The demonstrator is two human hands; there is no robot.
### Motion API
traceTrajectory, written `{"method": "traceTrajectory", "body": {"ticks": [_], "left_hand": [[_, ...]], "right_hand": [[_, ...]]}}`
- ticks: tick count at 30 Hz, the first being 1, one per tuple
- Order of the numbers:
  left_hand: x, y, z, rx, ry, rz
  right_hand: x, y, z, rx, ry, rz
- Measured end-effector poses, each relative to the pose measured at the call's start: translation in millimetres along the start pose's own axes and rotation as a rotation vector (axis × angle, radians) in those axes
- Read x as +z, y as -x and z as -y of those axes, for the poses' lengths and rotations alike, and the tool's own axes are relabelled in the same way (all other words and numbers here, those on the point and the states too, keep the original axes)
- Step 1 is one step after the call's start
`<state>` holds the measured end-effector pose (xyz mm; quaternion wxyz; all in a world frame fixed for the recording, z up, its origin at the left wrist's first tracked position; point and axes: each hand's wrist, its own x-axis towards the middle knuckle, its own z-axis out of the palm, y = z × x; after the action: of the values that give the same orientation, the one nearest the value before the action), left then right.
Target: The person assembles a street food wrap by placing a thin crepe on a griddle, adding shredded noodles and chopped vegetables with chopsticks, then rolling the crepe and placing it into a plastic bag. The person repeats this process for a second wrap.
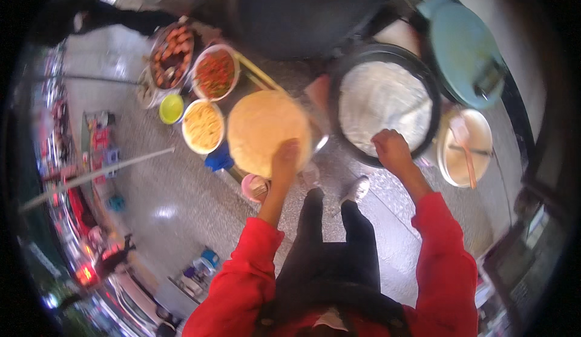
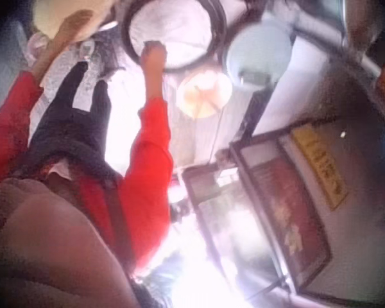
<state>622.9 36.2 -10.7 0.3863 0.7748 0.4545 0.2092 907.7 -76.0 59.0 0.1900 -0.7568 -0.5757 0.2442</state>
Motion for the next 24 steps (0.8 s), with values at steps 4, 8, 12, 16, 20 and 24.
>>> {"method": "traceTrajectory", "body": {"ticks": [4,8,12,16,20,24], "left_hand": [[-96,6,128,-0.878,1.277,-0.704],[-142,-10,185,-0.942,1.62,-0.968],[-134,-32,211,-0.765,1.843,-0.892],[-130,-27,245,-0.5,2.03,-0.699],[-135,-20,240,-0.587,2.053,-0.718],[-165,25,204,-0.688,1.782,-0.679]], "right_hand": [[41,-21,49,0.102,-0.234,0.159],[70,-21,97,0.059,-0.183,0.36],[80,-9,109,0.027,-0.168,0.492],[61,-4,132,0.036,-0.07,0.582],[36,-5,149,0.128,-0.036,0.615],[31,-14,176,0.178,-0.175,0.566]]}}
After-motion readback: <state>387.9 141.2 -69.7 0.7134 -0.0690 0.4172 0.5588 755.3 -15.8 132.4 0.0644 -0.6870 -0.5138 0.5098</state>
